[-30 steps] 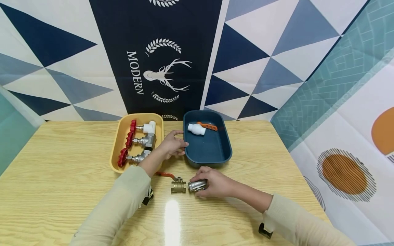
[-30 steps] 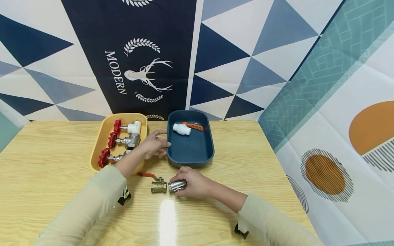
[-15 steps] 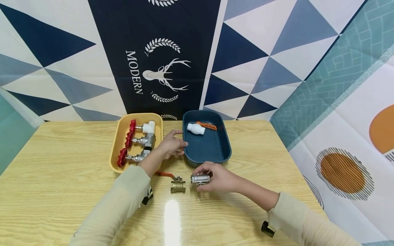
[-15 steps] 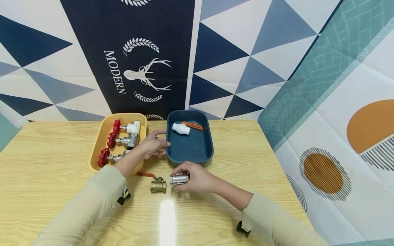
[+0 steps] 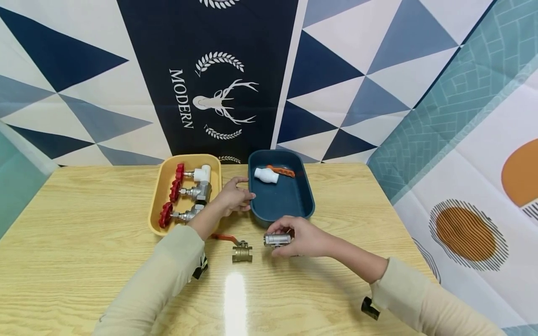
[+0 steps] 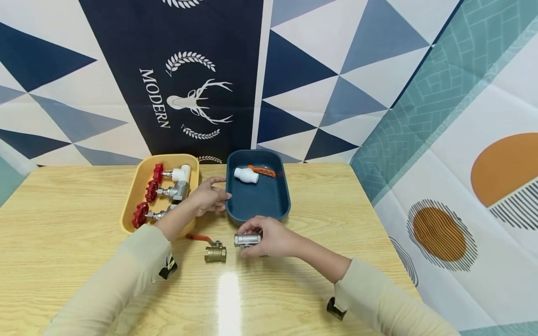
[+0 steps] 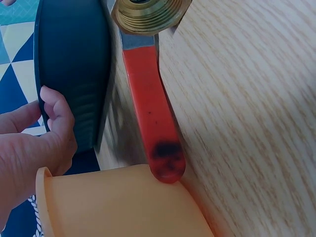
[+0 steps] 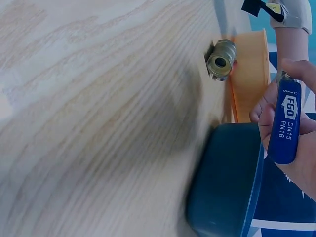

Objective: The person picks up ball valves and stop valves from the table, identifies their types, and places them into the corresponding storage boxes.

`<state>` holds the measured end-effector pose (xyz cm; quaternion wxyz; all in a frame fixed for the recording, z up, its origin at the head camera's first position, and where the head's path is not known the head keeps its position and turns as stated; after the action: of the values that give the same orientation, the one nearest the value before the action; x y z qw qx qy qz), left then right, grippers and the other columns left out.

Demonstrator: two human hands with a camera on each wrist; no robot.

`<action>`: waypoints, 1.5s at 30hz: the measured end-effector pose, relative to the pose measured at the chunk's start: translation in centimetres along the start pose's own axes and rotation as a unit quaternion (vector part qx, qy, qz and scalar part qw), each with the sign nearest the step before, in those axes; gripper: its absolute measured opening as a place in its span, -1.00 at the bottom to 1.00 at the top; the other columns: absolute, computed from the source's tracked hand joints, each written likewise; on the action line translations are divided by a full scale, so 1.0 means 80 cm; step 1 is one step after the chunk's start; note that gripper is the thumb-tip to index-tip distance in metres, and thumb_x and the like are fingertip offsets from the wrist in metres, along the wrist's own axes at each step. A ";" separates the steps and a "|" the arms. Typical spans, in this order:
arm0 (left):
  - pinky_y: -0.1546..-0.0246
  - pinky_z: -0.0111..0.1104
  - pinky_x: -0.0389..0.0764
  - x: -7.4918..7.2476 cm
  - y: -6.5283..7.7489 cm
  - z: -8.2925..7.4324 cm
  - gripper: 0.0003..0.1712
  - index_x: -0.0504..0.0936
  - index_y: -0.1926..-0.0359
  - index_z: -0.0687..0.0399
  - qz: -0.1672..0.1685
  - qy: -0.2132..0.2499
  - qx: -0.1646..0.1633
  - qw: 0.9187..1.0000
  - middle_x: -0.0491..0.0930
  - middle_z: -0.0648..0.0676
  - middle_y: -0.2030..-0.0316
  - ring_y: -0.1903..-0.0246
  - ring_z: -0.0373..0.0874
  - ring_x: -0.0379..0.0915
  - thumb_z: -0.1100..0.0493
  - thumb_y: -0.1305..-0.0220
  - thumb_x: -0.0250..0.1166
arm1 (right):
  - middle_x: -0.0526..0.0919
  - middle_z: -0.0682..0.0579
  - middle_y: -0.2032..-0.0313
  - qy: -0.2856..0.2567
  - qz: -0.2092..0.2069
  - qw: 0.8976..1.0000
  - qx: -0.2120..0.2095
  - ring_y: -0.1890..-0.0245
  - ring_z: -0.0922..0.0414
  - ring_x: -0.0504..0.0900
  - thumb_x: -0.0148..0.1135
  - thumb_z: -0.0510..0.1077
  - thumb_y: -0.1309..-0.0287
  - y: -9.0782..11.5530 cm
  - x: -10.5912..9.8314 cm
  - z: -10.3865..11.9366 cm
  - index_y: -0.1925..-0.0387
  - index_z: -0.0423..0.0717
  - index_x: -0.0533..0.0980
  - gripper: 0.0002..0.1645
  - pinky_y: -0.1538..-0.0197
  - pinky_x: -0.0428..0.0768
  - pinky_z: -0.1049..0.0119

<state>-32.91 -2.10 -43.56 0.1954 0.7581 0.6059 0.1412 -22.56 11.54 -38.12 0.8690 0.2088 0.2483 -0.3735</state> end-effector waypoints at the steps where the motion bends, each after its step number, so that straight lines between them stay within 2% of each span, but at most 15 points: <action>1: 0.43 -0.42 0.59 0.000 0.000 0.000 -0.32 0.13 -0.34 -0.09 0.001 0.001 0.001 1.000 0.49 0.17 0.06 0.38 -0.13 0.44 0.33 -0.28 0.16 | 0.53 0.03 0.19 0.000 -0.002 1.000 -0.002 0.26 0.18 0.44 0.42 -0.04 0.04 0.000 -0.002 0.001 0.07 -0.02 0.54 -0.55 0.29 0.49 0.42; 16: 0.48 -0.44 0.58 -0.001 0.000 0.003 -0.31 0.13 -0.34 -0.08 0.000 0.005 -0.001 1.000 0.51 0.19 0.07 0.38 -0.11 0.45 0.34 -0.26 0.18 | 0.52 0.01 0.19 0.010 -0.019 1.000 -0.007 0.24 0.14 0.45 0.43 -0.09 0.05 0.000 -0.033 0.011 0.07 -0.05 0.54 -0.55 0.28 0.53 0.41; 35: 0.49 -0.44 0.57 0.001 0.001 0.002 -0.32 0.14 -0.33 -0.06 0.002 0.014 0.010 1.000 0.49 0.16 0.14 0.40 -0.11 0.43 0.36 -0.26 0.17 | 0.54 -0.01 0.20 0.052 -0.021 0.998 -0.012 0.29 0.14 0.46 0.40 -0.13 0.04 -0.021 -0.067 0.019 0.05 -0.09 0.54 -0.56 0.31 0.52 0.40; 45: 0.48 -0.43 0.56 0.002 0.002 0.002 -0.32 0.13 -0.34 -0.03 0.003 0.013 0.013 1.000 0.50 0.16 0.14 0.43 -0.11 0.43 0.36 -0.26 0.16 | 0.58 -0.01 0.17 0.054 -0.013 0.998 0.008 0.28 0.15 0.49 0.38 -0.13 0.01 -0.032 -0.078 0.008 0.02 -0.09 0.52 -0.54 0.26 0.56 0.34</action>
<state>-32.66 -1.95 -43.60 0.1772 0.7607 0.6077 0.1439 -28.04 12.98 -34.37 0.8478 0.2318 0.2944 -0.3753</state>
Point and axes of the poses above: each hand's wrist, its own y-axis away from the middle knuckle, its own x-axis out of the palm, z = x × y, the point moved 9 cm from there along -y, towards the middle knuckle
